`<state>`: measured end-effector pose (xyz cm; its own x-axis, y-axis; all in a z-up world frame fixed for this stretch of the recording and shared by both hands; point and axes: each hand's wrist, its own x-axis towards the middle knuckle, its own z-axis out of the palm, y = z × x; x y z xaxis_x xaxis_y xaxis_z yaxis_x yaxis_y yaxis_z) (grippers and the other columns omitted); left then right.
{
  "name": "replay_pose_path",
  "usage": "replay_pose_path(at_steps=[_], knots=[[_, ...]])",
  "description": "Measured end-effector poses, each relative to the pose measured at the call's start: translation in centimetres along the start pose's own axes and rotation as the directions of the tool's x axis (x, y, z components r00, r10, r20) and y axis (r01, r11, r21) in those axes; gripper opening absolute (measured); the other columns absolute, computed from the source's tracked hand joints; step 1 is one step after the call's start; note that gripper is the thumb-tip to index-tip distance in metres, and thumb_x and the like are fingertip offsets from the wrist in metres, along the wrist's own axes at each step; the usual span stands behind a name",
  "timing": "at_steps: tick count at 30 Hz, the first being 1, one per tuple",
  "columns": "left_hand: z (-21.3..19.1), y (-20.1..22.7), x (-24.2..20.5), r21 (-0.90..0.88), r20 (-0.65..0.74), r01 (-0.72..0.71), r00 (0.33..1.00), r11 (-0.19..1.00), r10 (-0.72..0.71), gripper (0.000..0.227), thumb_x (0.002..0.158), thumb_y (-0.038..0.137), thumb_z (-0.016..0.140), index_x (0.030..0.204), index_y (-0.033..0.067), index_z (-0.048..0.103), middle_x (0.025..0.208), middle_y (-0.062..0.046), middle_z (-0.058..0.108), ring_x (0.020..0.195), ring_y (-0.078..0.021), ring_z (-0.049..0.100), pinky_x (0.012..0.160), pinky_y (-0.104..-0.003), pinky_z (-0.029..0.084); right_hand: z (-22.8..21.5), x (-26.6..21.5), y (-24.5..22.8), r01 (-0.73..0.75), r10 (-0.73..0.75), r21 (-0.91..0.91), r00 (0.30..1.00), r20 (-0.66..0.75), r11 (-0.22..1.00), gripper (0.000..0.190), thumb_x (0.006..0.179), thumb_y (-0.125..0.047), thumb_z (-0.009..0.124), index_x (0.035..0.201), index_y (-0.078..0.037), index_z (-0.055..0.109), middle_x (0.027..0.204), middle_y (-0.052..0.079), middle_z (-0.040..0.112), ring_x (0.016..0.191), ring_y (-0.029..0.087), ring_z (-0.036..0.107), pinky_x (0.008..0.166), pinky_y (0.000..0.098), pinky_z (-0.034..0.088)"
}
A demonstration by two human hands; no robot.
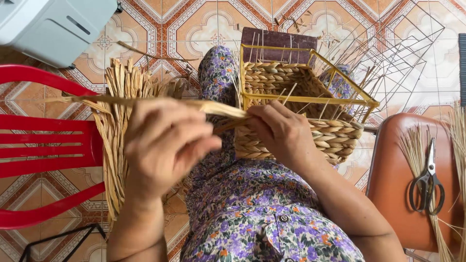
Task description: The person weaves a basket by hand, threading dried plant strips through a wire frame and trimming the excess with shears. They continue picking up strips from a pile and weaving them until the basket sides are complete.
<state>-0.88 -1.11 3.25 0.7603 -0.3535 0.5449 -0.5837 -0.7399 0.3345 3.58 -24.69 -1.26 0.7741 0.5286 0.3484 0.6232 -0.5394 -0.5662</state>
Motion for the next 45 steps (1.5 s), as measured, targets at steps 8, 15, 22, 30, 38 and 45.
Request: replay_pose_path(at_steps=[8, 15, 22, 30, 38, 45], knots=[[8.6, -0.8, -2.3, -0.159, 0.025, 0.203, 0.979, 0.966, -0.202, 0.032, 0.09, 0.02, 0.081, 0.113, 0.0032, 0.067, 0.107, -0.003, 0.071, 0.101, -0.0213, 0.066, 0.089, -0.037, 0.055, 1.1, -0.5, 0.0, -0.019, 0.01, -0.053, 0.987, -0.161, 0.998, 0.019, 0.1, -0.004, 0.07, 0.117, -0.004, 0.061, 0.091, 0.007, 0.07, 0.074, 0.023, 0.071, 0.06, 0.0355, 0.054], [9.5, 0.8, -3.2, -0.166, -0.007, 0.235, 0.971, 0.958, -0.24, 0.017, 0.089, 0.017, 0.079, 0.088, 0.0069, 0.066, 0.087, -0.006, 0.066, 0.084, -0.0227, 0.061, 0.073, -0.039, 0.052, 0.5, -1.5, -1.0, 0.011, -0.033, -0.169, 0.992, -0.124, 0.986, 0.032, 0.097, -0.001, 0.069, 0.128, -0.007, 0.063, 0.114, 0.011, 0.066, 0.089, 0.027, 0.07, 0.069, 0.0366, 0.056], [11.6, -1.7, -2.2, -0.701, 0.065, 0.37, 0.885, 0.609, -0.462, 0.018, 0.107, 0.008, 0.06, 0.121, 0.0012, 0.071, 0.102, -0.004, 0.07, 0.089, -0.0118, 0.066, 0.079, -0.028, 0.055, 1.2, -2.1, -1.2, 0.069, -0.055, -0.369, 0.997, 0.05, 0.927, 0.057, 0.082, -0.003, 0.066, 0.138, 0.003, 0.057, 0.134, 0.016, 0.058, 0.108, 0.03, 0.063, 0.09, 0.039, 0.054], [12.6, -3.1, -1.4, -0.777, 0.042, 0.259, 0.93, 0.573, -0.364, 0.027, 0.104, -0.005, 0.06, 0.129, 0.0003, 0.067, 0.128, -0.009, 0.07, 0.119, -0.0146, 0.066, 0.102, -0.029, 0.055, 1.8, -0.6, -1.6, -0.011, 0.05, -0.446, 0.996, 0.076, 0.895, 0.047, 0.077, -0.007, 0.067, 0.123, -0.001, 0.063, 0.111, 0.011, 0.058, 0.097, 0.027, 0.062, 0.078, 0.0392, 0.053], [15.4, -3.5, -1.3, -0.744, 0.106, 0.449, 0.81, 0.494, -0.576, 0.009, 0.107, 0.006, 0.058, 0.107, 0.0063, 0.066, 0.091, -0.004, 0.072, 0.069, -0.0052, 0.061, 0.055, -0.023, 0.052, -2.6, -2.7, -1.2, -0.065, 0.063, 0.038, 0.996, 0.069, 0.997, 0.042, 0.087, -0.001, 0.066, 0.129, -0.002, 0.064, 0.137, 0.013, 0.059, 0.109, 0.024, 0.068, 0.087, 0.0329, 0.06], [16.2, -5.8, -3.6, -0.877, 0.465, 0.393, 0.556, -0.275, -0.689, 0.014, 0.103, 0.014, 0.055, 0.105, 0.007, 0.066, 0.082, -0.002, 0.068, 0.063, -0.0066, 0.061, 0.054, -0.025, 0.055, -9.2, -14.4, 6.4, -0.247, 0.411, 0.54, 0.888, -0.205, 0.804, 0.033, 0.099, 0.016, 0.052, 0.127, 0.005, 0.065, 0.135, 0.017, 0.065, 0.109, 0.019, 0.069, 0.09, 0.0281, 0.058]])
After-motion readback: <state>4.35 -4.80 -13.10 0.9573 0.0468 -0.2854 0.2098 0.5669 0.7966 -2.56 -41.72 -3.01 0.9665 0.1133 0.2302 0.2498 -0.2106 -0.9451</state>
